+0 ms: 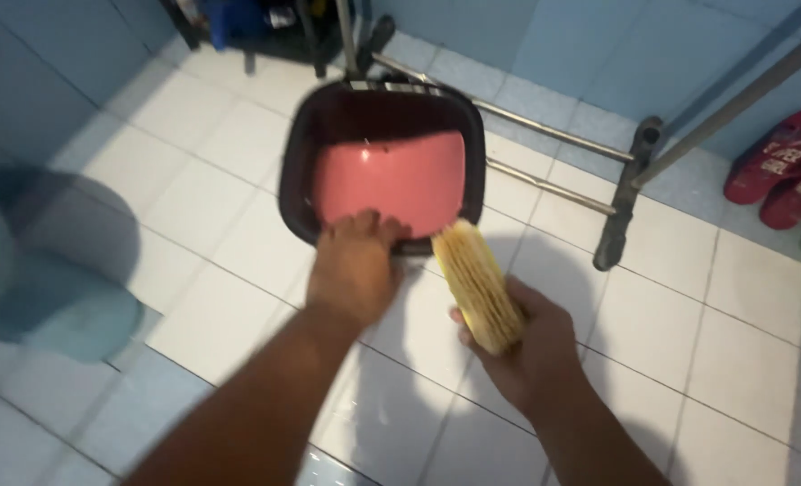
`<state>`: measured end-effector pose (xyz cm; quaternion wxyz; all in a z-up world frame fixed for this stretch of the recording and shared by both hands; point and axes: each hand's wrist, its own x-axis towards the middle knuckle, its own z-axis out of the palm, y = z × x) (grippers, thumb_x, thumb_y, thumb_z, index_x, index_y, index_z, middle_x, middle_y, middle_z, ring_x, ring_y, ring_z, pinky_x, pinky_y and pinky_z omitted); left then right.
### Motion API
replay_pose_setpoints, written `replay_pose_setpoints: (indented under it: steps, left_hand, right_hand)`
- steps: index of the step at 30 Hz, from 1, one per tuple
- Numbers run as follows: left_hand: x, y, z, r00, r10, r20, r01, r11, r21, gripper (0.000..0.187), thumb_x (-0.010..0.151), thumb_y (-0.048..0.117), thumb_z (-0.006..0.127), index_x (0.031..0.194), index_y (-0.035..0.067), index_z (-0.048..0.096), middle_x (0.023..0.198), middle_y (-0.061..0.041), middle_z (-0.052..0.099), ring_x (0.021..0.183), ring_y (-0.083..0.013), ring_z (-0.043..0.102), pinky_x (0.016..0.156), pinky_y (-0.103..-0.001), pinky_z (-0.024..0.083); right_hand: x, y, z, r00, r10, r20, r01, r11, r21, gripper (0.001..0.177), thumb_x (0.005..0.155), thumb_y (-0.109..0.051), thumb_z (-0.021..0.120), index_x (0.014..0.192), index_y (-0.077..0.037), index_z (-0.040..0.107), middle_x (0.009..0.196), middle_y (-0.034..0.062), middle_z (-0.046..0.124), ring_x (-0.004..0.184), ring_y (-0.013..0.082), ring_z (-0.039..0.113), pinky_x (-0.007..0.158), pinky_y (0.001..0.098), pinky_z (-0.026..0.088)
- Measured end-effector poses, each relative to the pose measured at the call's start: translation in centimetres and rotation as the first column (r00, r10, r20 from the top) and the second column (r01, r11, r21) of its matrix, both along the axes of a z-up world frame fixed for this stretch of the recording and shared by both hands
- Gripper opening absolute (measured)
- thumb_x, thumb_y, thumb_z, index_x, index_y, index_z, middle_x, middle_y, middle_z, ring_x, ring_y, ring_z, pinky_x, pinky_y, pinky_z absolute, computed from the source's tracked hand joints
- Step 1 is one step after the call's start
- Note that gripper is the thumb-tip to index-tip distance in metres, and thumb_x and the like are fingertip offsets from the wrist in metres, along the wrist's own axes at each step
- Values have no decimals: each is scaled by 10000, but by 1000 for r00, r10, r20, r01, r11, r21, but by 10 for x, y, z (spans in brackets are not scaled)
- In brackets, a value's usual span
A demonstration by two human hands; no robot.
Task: The person retrieves a scrub brush from a bathroom storage cart and scrubs the inside and outside of a small pink and black trash bin, then scrubs the inside and outside of a larger black trash bin. The person does not empty the bins or replace liners.
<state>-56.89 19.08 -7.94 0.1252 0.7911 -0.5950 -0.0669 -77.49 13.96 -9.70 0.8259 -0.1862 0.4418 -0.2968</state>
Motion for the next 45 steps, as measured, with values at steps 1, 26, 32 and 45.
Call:
replay_pose_setpoints:
  steps: [1, 26, 32, 45]
  left_hand:
    - [-4, -2, -6, 1000, 7, -4, -7, 1000, -1, 569, 765, 224, 785, 1313, 223, 633, 1345, -113, 581, 1241, -337, 536, 1015, -483, 411]
    - [7, -36, -24, 945, -5, 327, 77, 975, -208, 142, 885, 58, 597, 958, 101, 711, 970, -118, 741, 964, -315, 700, 847, -434, 545]
    - [15, -21, -2, 987, 31, 160, 68, 812, -579, 75, 914, 85, 656, 966, 44, 690, 925, -172, 716, 915, -382, 675, 822, -470, 522]
    - [14, 95, 51, 918, 194, -346, -396, 486, -779, 188, 1003, 123, 616, 1138, 16, 691, 963, -149, 762, 854, -253, 761, 810, -351, 576]
  right_hand:
    - [-4, -6, -12, 1000, 7, -4, -7, 1000, -1, 463, 1048, -296, 417, 1313, 47, 578, 1079, 180, 647, 882, 291, 647, 719, 407, 499]
    - [-3, -79, -38, 925, 81, 372, 22, 964, -266, 455, 1036, -284, 382, 1335, 3, 568, 1165, 180, 644, 953, 315, 612, 778, 390, 478]
    - [11, -76, -16, 881, 98, 464, 37, 961, -273, 488, 1005, -261, 404, 1367, 17, 576, 1184, 202, 648, 929, 307, 605, 788, 369, 488]
    - [55, -26, -6, 805, 339, 488, -182, 923, -340, 506, 985, -273, 451, 1391, -8, 594, 1234, 229, 666, 930, 319, 642, 773, 381, 518]
